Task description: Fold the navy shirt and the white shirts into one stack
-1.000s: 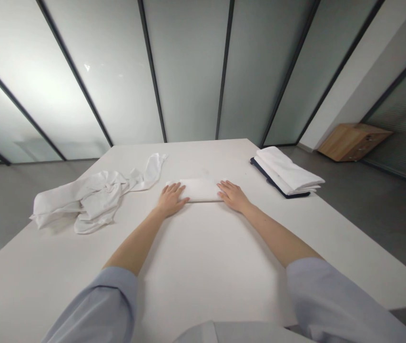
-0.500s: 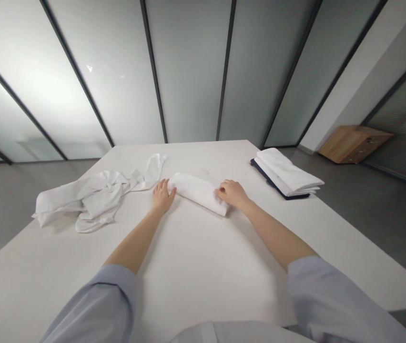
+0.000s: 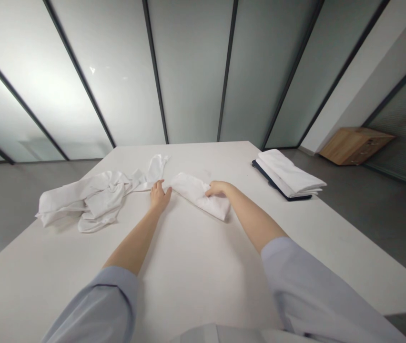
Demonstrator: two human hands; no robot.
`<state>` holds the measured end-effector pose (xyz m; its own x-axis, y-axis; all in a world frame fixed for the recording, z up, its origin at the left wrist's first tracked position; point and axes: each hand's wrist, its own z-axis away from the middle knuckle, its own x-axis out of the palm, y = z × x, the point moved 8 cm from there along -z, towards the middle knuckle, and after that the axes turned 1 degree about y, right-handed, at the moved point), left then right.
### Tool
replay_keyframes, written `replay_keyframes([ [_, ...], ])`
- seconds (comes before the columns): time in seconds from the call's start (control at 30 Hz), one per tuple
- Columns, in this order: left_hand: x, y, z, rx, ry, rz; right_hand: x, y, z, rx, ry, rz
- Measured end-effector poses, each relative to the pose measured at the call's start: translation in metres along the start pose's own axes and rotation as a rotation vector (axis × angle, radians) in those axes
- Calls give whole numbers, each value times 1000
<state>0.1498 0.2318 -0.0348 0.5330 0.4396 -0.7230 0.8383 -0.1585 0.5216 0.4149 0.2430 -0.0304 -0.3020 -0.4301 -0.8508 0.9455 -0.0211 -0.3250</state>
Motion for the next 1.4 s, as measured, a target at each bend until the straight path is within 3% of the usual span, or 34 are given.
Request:
replay_keyframes([
  [0.17,1,1,-1,1,-43,-26,3,-7,2,-33,-4,9],
  [0.33,0,0,-1,-13,-64,-16,-11,0,6,-98,77,114],
  [0.43,1,1,-1,-26,-83,-11,-22,23,11,-62,134,203],
  [0.57,4,5,2,-9,-113,-38,-33,75,23,66,192,258],
  [0.77,6,8,4,4,-132,-42,-64,145,58,283,497,318],
  [1.03,8,5,2,16,-137,-34,-84,176,93,380,682,333],
  [1.2,10,5,0,13,-143,-44,-121,187,121,443,775,327],
  [1.4,12,3,-1,19,-138,-50,-202,212,158,505,950,249],
])
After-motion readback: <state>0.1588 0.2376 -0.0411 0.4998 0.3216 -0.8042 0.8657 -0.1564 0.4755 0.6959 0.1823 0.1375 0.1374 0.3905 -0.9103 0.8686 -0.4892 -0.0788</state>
